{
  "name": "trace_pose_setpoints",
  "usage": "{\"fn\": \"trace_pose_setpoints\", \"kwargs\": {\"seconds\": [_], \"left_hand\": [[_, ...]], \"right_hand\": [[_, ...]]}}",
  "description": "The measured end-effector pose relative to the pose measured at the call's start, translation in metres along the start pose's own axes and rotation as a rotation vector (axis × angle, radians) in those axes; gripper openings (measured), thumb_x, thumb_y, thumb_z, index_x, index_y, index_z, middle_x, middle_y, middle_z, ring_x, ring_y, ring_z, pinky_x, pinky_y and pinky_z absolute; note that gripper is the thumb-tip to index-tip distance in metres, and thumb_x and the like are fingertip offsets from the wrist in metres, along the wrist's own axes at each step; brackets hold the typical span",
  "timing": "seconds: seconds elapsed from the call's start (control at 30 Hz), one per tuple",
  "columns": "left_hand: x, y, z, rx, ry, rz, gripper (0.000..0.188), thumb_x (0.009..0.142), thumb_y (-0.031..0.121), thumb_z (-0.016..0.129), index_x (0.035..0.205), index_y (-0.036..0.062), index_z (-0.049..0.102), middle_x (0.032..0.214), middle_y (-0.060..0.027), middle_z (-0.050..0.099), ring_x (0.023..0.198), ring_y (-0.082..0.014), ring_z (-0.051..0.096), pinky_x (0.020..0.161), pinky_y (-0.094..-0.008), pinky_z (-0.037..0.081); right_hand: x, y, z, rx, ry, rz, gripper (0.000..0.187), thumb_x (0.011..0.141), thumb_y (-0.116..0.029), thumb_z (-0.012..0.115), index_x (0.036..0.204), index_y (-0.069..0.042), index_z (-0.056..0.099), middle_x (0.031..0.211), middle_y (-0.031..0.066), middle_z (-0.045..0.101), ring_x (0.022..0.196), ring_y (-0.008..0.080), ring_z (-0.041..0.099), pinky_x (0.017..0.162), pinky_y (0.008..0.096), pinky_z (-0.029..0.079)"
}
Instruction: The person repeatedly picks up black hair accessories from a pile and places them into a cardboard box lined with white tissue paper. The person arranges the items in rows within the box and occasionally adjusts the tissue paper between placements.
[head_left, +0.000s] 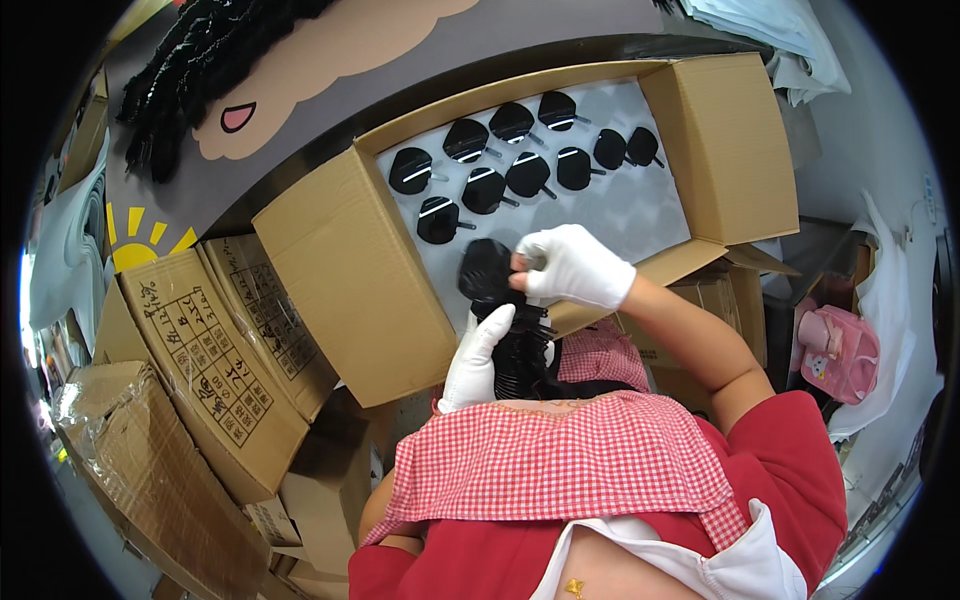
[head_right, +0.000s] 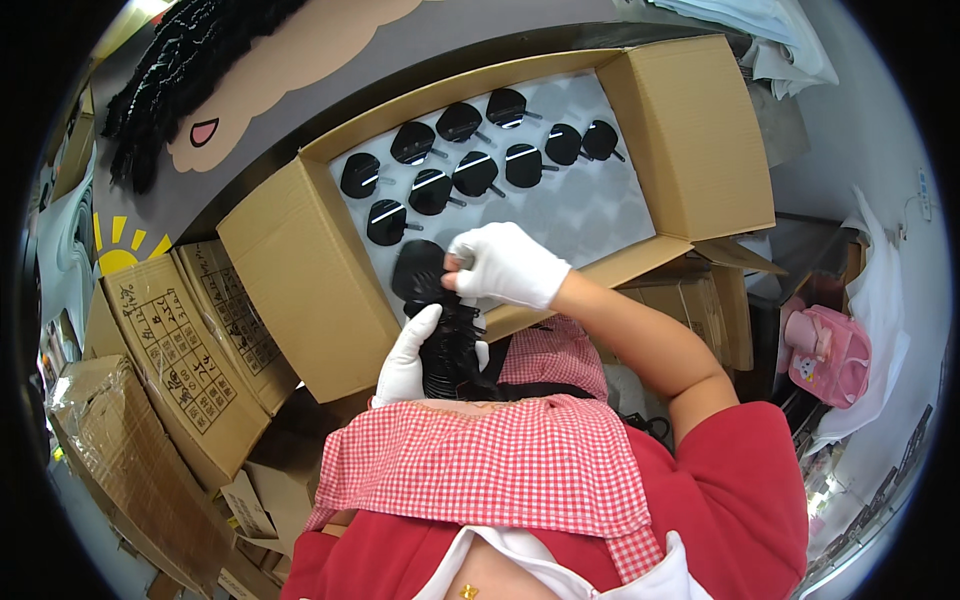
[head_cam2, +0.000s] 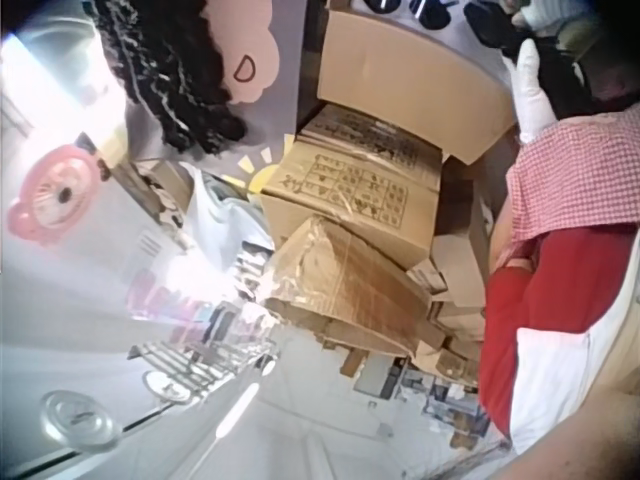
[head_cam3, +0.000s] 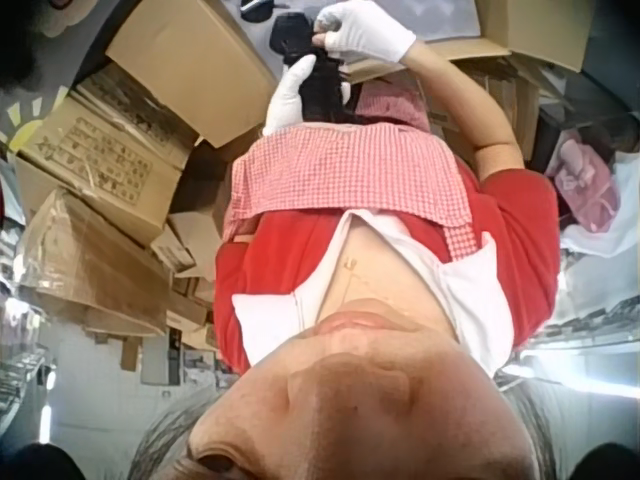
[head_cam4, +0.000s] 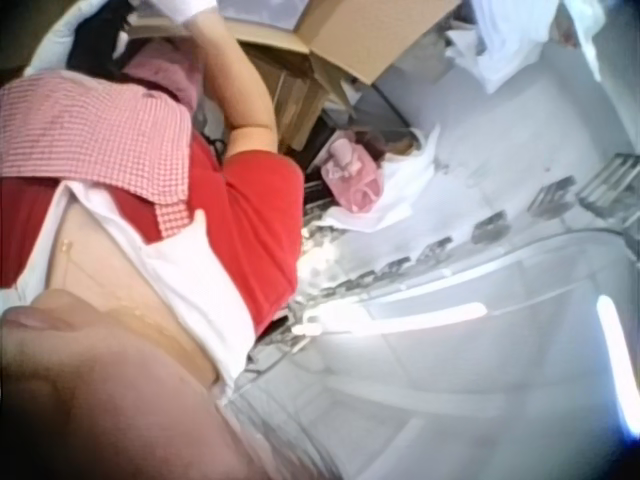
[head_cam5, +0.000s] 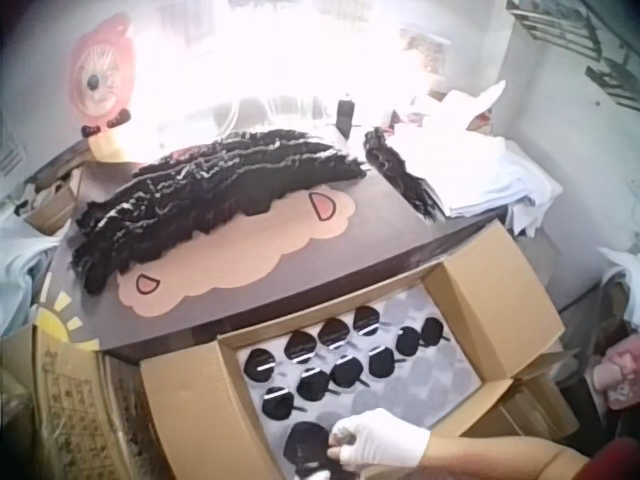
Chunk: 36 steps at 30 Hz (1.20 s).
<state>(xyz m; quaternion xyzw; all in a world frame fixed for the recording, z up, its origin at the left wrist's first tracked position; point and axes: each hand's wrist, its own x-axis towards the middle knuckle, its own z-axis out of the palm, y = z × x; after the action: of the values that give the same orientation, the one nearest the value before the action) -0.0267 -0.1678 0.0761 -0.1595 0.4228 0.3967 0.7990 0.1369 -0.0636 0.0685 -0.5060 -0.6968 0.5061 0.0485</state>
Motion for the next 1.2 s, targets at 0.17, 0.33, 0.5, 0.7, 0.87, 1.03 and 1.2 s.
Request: {"fn": "trace_pose_setpoints", "kwargs": {"seconds": [0.17,0.33,0.5,0.7,0.87,1.03,1.2], "left_hand": [[-0.003,0.013,0.000,-0.238,-0.043,-0.164,0.037,0.094,0.025,0.060,0.126,0.0070,0.055,0.113,-0.0088,0.065,0.094,-0.0206,0.064,0.079,-0.0360,0.056],[-0.012,0.007,-0.005,-0.132,-0.182,-0.108,0.037,0.091,0.016,0.056,0.128,0.0104,0.050,0.122,-0.0133,0.059,0.102,-0.0269,0.062,0.081,-0.0416,0.058],[-0.016,-0.004,-0.001,-0.140,-0.275,-0.243,0.046,0.092,0.024,0.061,0.134,0.0106,0.048,0.126,-0.0153,0.057,0.104,-0.0277,0.064,0.085,-0.0449,0.058],[-0.019,-0.008,-0.004,-0.139,-0.414,-0.178,0.065,0.095,0.035,0.061,0.148,0.0122,0.032,0.129,-0.0166,0.055,0.107,-0.0282,0.063,0.087,-0.0430,0.058],[-0.012,-0.016,-0.005,-0.144,-0.420,-0.183,0.070,0.095,0.042,0.061,0.150,0.0107,0.030,0.129,-0.0163,0.055,0.109,-0.0285,0.062,0.091,-0.0445,0.056],[-0.015,-0.016,0.009,-0.218,-0.351,-0.163,0.064,0.095,0.052,0.055,0.144,0.0138,0.040,0.121,-0.0172,0.058,0.107,-0.0289,0.063,0.086,-0.0505,0.059],[-0.001,-0.008,0.005,-0.298,-0.292,-0.203,0.049,0.097,0.034,0.059,0.140,0.0159,0.044,0.121,-0.0138,0.058,0.099,-0.0257,0.063,0.079,-0.0412,0.060]], "right_hand": [[0.013,0.010,0.023,0.036,0.109,0.010,0.026,0.078,-0.027,0.074,0.089,-0.004,0.071,0.079,0.0160,0.069,0.074,0.0296,0.069,0.070,0.0347,0.054],[0.004,0.034,0.007,-0.084,0.122,0.179,0.024,0.076,-0.027,0.074,0.083,-0.005,0.072,0.077,0.0156,0.069,0.076,0.0319,0.069,0.072,0.0384,0.054],[0.009,0.006,0.037,-0.062,0.093,-0.006,0.022,0.078,-0.022,0.073,0.089,-0.003,0.070,0.081,0.0175,0.070,0.075,0.0326,0.069,0.070,0.0374,0.055],[-0.005,0.038,0.018,-0.162,0.166,0.101,0.025,0.079,-0.024,0.074,0.092,-0.004,0.071,0.082,0.0168,0.070,0.075,0.0315,0.069,0.070,0.0364,0.055],[-0.001,0.013,0.034,-0.102,0.162,-0.031,0.021,0.080,-0.027,0.071,0.087,-0.008,0.073,0.081,0.0155,0.070,0.076,0.0344,0.068,0.072,0.0394,0.055],[-0.003,0.039,0.025,-0.331,0.301,-0.026,0.020,0.083,-0.027,0.064,0.086,-0.009,0.073,0.081,0.0152,0.069,0.076,0.0338,0.068,0.071,0.0419,0.055],[-0.027,0.089,-0.020,-0.404,0.453,0.045,0.015,0.080,-0.018,0.073,0.087,-0.005,0.070,0.080,0.0156,0.067,0.075,0.0336,0.065,0.067,0.0391,0.052]]}}
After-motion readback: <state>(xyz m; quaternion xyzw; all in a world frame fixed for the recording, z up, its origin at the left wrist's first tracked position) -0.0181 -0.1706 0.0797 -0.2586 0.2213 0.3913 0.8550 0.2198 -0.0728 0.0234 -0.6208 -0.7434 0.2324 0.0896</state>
